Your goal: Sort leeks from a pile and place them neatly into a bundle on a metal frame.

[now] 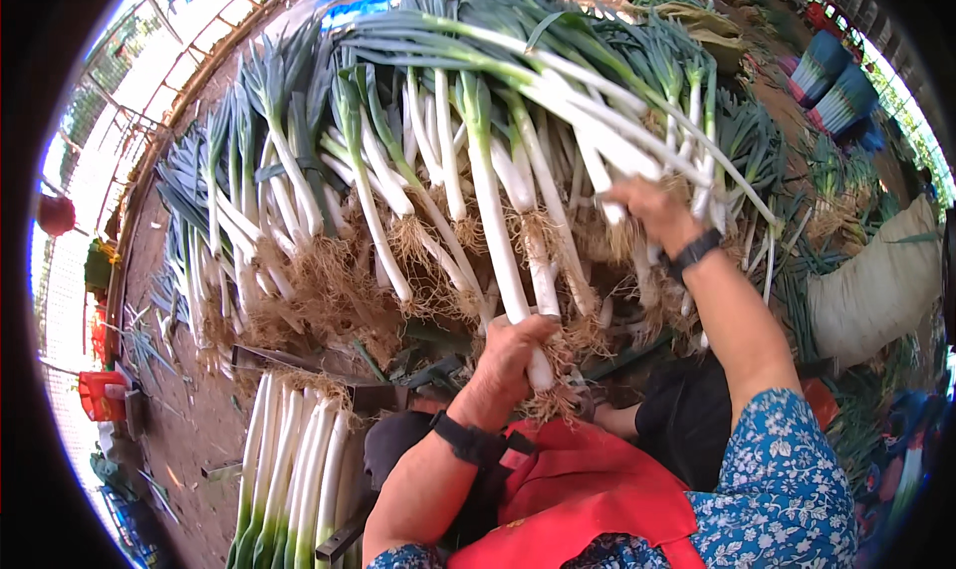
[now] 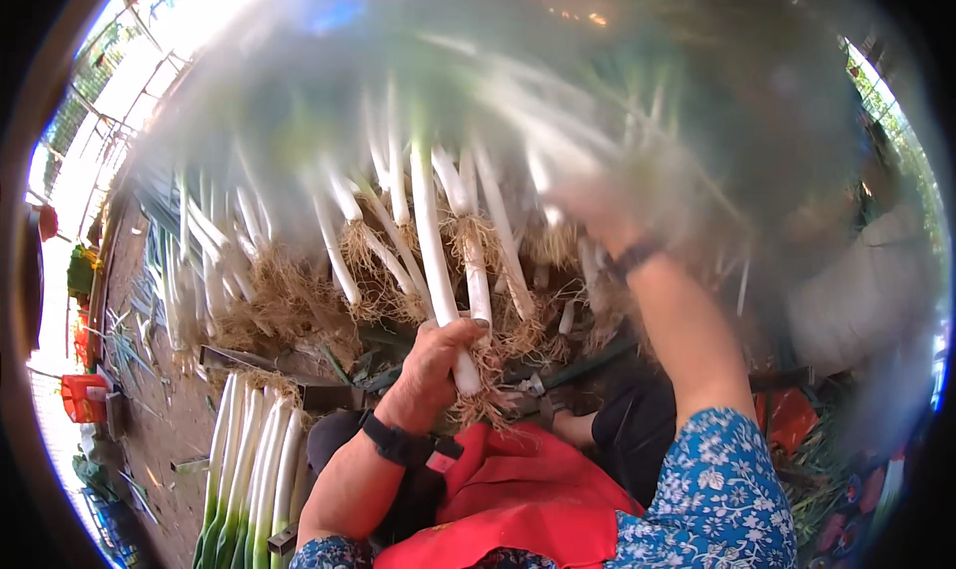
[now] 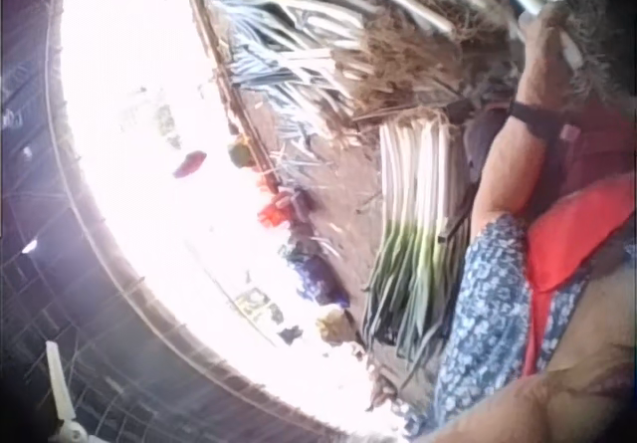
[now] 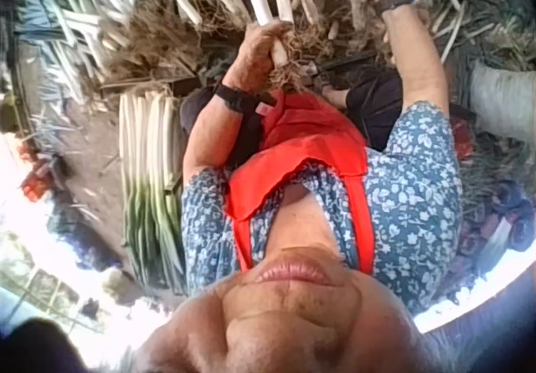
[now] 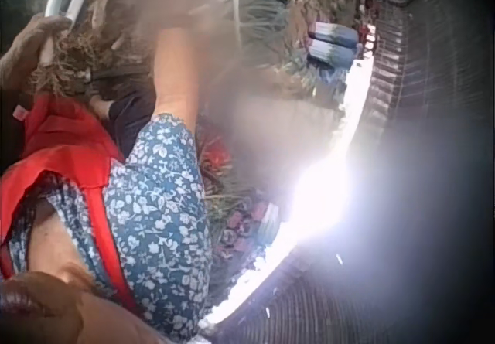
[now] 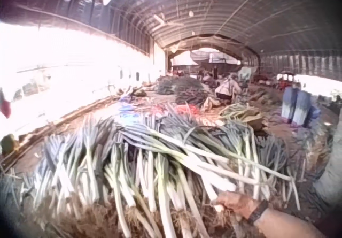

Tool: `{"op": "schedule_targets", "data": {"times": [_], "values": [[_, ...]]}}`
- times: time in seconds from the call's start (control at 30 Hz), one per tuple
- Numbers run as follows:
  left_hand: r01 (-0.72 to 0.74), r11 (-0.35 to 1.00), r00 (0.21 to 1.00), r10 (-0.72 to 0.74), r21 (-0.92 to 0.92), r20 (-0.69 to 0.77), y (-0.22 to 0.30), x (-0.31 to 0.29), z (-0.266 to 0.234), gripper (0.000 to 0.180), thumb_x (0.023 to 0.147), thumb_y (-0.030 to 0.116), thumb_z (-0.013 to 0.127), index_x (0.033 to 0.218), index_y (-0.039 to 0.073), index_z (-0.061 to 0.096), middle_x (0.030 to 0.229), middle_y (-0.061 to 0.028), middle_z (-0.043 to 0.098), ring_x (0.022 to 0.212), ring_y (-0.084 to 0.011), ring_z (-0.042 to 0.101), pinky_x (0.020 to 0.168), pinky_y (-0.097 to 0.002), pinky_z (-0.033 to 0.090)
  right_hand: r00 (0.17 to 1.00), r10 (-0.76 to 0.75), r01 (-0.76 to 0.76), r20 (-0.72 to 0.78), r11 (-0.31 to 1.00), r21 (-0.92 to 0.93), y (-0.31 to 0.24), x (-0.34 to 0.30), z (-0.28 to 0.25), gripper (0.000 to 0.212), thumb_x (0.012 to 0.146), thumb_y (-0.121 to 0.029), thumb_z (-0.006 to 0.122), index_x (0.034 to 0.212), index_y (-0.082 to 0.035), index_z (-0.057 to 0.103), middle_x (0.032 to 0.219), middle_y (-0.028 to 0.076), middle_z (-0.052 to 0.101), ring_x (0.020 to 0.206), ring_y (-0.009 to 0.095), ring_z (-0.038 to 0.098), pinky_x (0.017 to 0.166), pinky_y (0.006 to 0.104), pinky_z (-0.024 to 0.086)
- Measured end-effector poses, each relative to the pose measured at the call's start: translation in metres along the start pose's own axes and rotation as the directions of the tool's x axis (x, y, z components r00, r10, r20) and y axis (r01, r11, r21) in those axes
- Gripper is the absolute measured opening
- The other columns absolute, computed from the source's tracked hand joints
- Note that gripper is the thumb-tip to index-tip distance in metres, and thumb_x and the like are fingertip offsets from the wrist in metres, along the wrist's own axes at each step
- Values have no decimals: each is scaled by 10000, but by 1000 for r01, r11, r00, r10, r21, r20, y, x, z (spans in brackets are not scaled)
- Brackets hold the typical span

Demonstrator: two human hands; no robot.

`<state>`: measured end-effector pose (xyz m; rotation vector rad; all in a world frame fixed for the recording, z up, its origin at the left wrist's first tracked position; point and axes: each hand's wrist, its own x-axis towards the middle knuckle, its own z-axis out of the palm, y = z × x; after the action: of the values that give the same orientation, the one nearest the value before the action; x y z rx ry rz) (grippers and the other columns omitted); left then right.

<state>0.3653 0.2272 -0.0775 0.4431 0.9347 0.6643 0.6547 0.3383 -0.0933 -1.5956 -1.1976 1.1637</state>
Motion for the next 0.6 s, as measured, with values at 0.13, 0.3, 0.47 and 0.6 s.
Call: {"op": "schedule_targets", "data": {"times": [0.13, 0.3, 0.47, 0.6], "values": [[-40, 999, 999, 40, -33, -4, 0, -14, 4, 243, 860, 84, 625, 1033, -73, 558, 793, -112, 614, 631, -226, 647, 530, -335, 578, 955, 239, -251, 177, 967, 51, -25, -96, 26, 465, 811, -58, 662, 1248, -18, 510, 1189, 145, 554, 1017, 225, 546, 887, 343, 476], [44, 978, 961, 14, -206, 275, -11, -88, 112, 231, 903, 140, 603, 1060, -24, 557, 808, -121, 645, 633, -227, 657, 537, -329, 575, 680, -676, 720, 286, 688, -86, -22, -87, -60, 313, 950, -217, 546, 1153, -3, 652, 1312, 189, 579, 1249, 270, 525, 1077, 399, 391], [176, 960, 892, -61, -218, 448, -30, -131, 100, 276, 930, 203, 555, 1097, -16, 559, 928, -164, 658, 738, -254, 661, 592, -354, 585, 967, 66, -128, 248, 962, 240, -83, -95, -83, 443, 950, -281, 530, 1275, 16, 585, 1395, 225, 509, 1340, 312, 443, 1148, 440, 291], [245, 911, 945, -147, -332, 292, -91, -149, 21, 313, 920, 152, 541, 1150, -59, 556, 901, -186, 663, 806, -274, 678, 711, -391, 591, 789, 145, -351, 597, 904, 243, 17, -304, 46, 142, 857, -160, 711, 852, -19, 691, 748, 53, 666, 659, 157, 637, 563, 313, 511]]}}
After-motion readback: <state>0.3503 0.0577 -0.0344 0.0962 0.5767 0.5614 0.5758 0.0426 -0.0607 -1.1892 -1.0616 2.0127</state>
